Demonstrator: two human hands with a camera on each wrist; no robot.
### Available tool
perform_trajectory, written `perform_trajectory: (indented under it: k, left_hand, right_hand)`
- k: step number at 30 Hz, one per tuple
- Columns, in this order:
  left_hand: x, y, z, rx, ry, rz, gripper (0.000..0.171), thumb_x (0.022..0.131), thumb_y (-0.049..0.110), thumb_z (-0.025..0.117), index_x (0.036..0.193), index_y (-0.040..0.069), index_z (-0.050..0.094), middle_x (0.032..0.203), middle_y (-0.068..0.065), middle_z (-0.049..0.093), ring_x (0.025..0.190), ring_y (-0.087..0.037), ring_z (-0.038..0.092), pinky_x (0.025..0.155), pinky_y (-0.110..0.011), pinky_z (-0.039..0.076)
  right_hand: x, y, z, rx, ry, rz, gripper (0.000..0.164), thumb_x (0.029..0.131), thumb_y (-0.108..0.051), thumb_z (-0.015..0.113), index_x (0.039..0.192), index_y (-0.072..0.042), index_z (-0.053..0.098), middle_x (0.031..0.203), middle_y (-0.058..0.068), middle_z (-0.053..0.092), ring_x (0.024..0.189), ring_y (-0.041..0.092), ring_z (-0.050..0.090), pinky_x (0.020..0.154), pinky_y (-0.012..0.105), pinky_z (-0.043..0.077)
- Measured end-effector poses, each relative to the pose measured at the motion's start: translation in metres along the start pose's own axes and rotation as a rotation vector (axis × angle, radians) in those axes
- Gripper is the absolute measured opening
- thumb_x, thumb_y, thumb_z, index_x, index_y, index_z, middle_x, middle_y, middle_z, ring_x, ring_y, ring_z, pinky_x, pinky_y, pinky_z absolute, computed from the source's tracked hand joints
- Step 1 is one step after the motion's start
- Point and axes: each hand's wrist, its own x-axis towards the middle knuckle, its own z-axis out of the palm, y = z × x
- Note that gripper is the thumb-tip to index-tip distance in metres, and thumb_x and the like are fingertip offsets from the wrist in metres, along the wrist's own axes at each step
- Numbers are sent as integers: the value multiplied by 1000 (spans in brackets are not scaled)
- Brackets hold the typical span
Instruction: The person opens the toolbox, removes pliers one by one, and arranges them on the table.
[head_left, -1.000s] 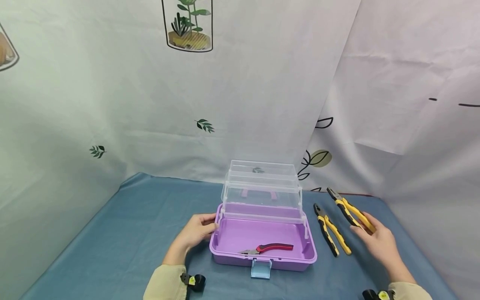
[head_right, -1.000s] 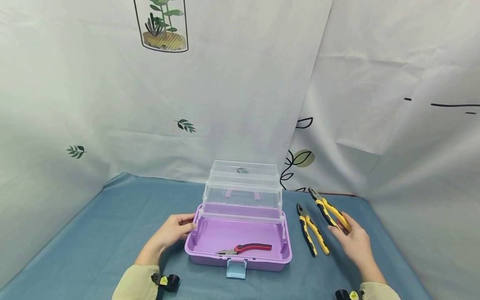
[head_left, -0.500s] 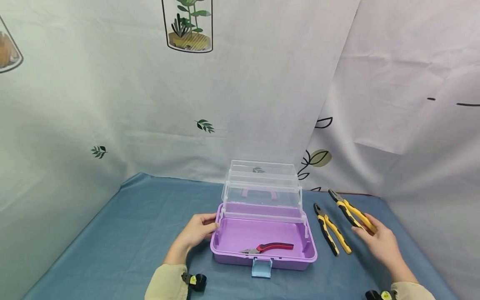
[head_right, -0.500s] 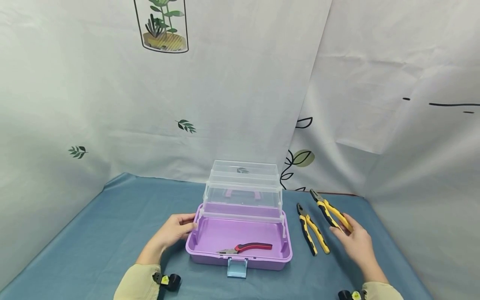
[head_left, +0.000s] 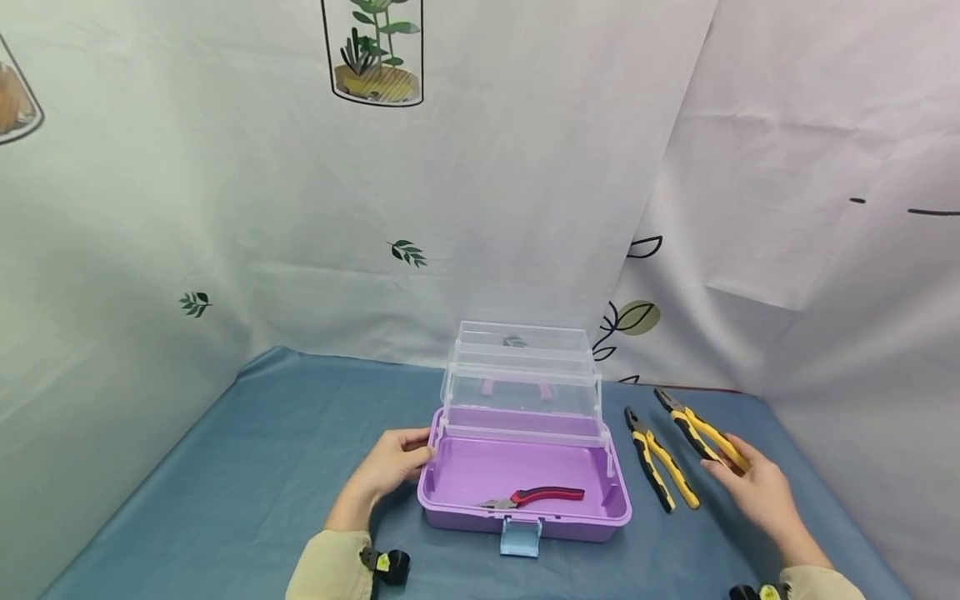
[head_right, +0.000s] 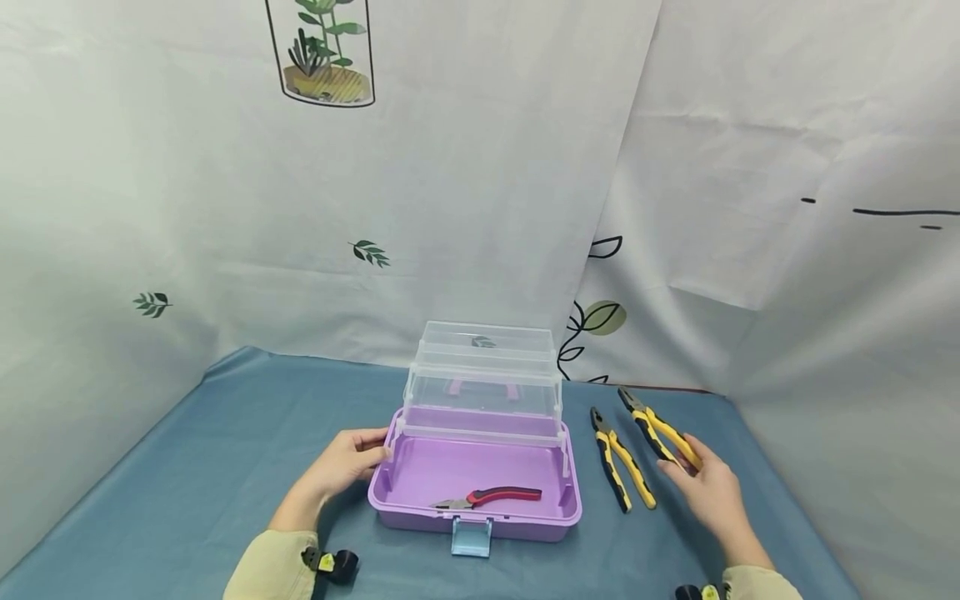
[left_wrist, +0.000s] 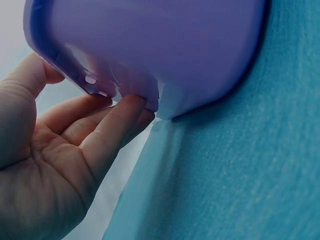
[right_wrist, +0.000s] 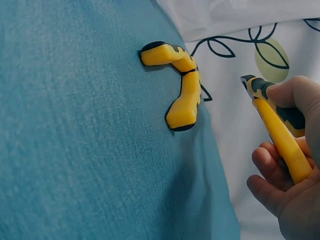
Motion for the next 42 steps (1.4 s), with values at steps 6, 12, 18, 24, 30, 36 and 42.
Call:
perform_trajectory:
  k: [6, 12, 18, 24, 30, 36, 42]
  left_hand:
    - [-1, 1, 0, -5, 0, 1, 54, 87, 9, 60, 133, -14, 44, 125, -34, 54, 105, -33, 63, 82, -38, 58]
    - [-2, 2, 1, 1, 7, -7, 53, 87, 9, 60, 133, -13, 44, 126, -33, 54, 104, -30, 63, 82, -38, 58]
    - [-3, 3, 1, 1, 3, -5, 54, 86, 9, 60, 133, -13, 44, 126, -34, 54, 105, -32, 63, 82, -38, 58]
    - [-2, 3, 0, -1, 7, -10, 54, 87, 9, 60, 133, -12, 45, 126, -33, 55, 105, -31, 63, 81, -38, 58]
    - [-2, 3, 0, 8, 6, -9, 53, 87, 9, 60, 133, -12, 45, 126, -32, 55, 106, -32, 63, 82, -38, 58]
    - [-2, 4, 1, 7, 6, -13, 53, 87, 10, 60, 133, -12, 46, 126, -32, 55, 104, -29, 63, 82, -37, 58]
    - [-2, 5, 0, 11, 10, -19, 53, 87, 9, 60, 133, -12, 46, 126, -32, 55, 104, -31, 63, 81, -38, 58]
  right_hand:
    - [1, 1, 0, -8, -6, -1, 83, 90, -45, 57, 141, 15, 28, 128, 35, 51, 111, 47, 54, 75, 44, 56]
    - [1, 2, 0, -22, -20, -2, 83, 89, -44, 59, 139, 17, 29, 124, 35, 54, 106, 43, 57, 69, 38, 56]
    - [4, 4, 1, -33, -28, 5, 84, 89, -44, 59, 138, 18, 29, 122, 35, 55, 99, 38, 60, 63, 30, 53]
    - [9, 5, 0, -40, -53, 14, 84, 89, -43, 59, 139, 18, 28, 122, 36, 55, 99, 37, 59, 68, 36, 55]
    - [12, 6, 1, -56, -59, 10, 84, 89, -42, 60, 138, 19, 29, 120, 36, 55, 98, 39, 60, 71, 43, 55]
    - [15, 8, 2, -64, -71, 10, 83, 89, -41, 60, 136, 20, 30, 118, 36, 56, 97, 39, 60, 71, 44, 55]
    - [17, 6, 3, -68, -83, 11, 83, 89, -41, 60, 136, 21, 30, 119, 37, 55, 101, 43, 59, 74, 46, 55]
